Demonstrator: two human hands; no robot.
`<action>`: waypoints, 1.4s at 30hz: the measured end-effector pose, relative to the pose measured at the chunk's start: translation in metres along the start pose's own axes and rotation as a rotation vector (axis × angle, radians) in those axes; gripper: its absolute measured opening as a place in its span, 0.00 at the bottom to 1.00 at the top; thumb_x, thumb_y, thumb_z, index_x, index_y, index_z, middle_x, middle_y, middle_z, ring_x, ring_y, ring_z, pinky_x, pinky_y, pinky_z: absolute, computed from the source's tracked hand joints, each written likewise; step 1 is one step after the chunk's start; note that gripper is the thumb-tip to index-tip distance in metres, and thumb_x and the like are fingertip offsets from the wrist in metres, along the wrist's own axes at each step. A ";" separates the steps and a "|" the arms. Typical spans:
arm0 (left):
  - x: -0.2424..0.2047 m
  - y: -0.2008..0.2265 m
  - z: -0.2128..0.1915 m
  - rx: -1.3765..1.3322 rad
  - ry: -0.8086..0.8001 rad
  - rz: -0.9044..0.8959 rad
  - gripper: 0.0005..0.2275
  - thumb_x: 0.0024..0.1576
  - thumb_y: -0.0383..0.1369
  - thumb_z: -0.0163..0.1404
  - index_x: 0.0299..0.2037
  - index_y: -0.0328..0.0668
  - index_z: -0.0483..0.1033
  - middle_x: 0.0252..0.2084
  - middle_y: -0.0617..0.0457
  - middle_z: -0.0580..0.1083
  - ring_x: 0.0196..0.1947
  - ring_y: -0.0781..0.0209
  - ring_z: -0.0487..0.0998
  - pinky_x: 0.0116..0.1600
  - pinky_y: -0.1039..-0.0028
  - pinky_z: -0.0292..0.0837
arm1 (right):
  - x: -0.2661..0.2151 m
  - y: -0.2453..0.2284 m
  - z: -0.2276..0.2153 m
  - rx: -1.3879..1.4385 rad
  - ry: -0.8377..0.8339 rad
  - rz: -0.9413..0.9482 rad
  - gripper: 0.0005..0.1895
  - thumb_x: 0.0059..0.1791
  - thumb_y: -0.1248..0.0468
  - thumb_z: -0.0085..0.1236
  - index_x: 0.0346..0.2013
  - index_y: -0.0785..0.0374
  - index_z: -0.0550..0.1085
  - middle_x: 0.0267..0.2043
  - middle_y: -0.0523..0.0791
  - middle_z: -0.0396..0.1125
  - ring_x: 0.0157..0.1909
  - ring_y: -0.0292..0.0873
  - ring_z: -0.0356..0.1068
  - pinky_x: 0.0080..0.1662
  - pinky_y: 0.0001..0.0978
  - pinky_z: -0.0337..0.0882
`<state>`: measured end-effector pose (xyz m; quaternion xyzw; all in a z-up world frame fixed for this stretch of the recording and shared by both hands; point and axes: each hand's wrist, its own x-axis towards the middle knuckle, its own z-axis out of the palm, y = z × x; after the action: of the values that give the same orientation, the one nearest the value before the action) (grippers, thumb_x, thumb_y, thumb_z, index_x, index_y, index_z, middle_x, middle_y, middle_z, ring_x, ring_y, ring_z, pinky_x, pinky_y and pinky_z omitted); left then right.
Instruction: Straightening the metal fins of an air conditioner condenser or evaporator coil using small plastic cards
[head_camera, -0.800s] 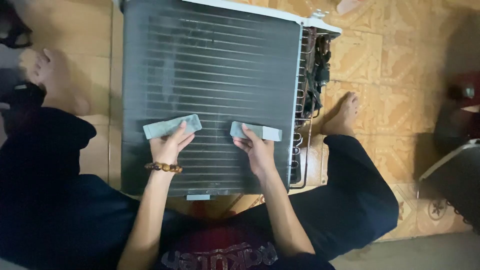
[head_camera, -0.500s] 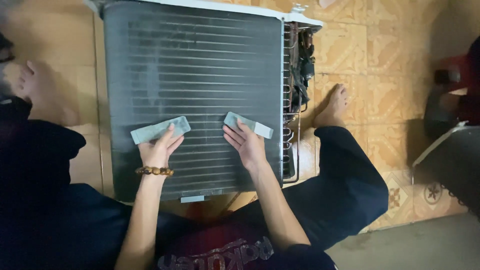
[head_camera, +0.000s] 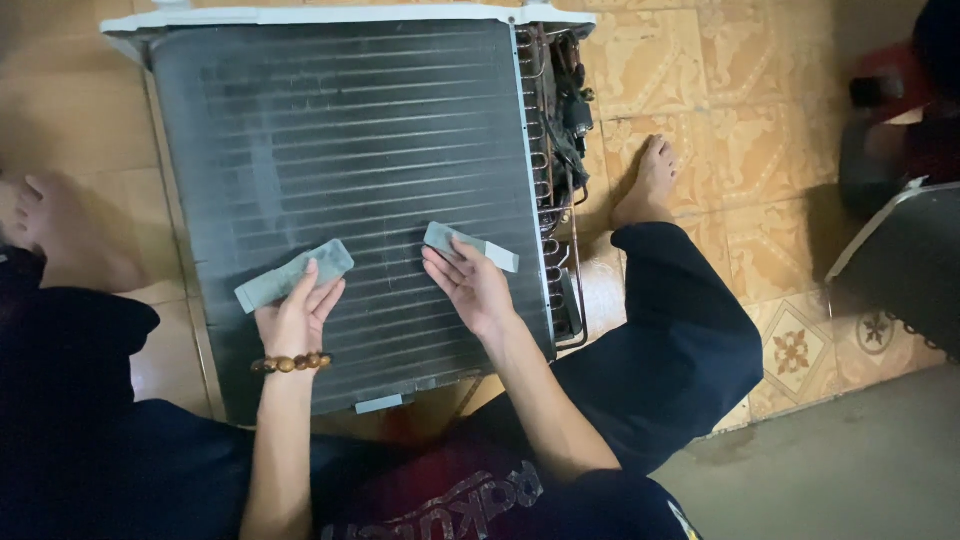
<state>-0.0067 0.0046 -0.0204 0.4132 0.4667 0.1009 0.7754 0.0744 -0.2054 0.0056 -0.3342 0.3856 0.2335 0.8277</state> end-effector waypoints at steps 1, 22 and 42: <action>0.001 -0.002 -0.002 0.001 0.002 -0.001 0.22 0.56 0.29 0.65 0.49 0.23 0.63 0.48 0.37 0.64 0.50 0.30 0.80 0.57 0.49 0.82 | 0.003 0.000 -0.003 0.000 0.002 0.002 0.19 0.53 0.69 0.59 0.50 0.83 0.65 0.55 0.66 0.66 0.64 0.65 0.67 0.65 0.56 0.67; 0.008 -0.003 -0.005 -0.217 0.030 -0.063 0.19 0.60 0.25 0.57 0.55 0.18 0.65 0.58 0.32 0.70 0.59 0.31 0.76 0.64 0.42 0.77 | 0.005 0.007 -0.001 -0.052 -0.013 -0.024 0.28 0.57 0.65 0.51 0.65 0.81 0.54 0.66 0.67 0.60 0.68 0.61 0.64 0.67 0.55 0.65; -0.041 0.041 0.027 0.418 -0.243 0.462 0.15 0.63 0.25 0.52 0.61 0.36 0.75 0.54 0.30 0.75 0.51 0.30 0.74 0.44 0.52 0.82 | -0.015 0.011 -0.005 -0.964 -0.074 -0.730 0.22 0.53 0.68 0.58 0.56 0.82 0.66 0.44 0.64 0.72 0.37 0.58 0.79 0.36 0.43 0.83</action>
<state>0.0019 -0.0061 0.0422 0.6672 0.2753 0.1260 0.6806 0.0559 -0.2031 0.0111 -0.7740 0.0676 0.0943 0.6225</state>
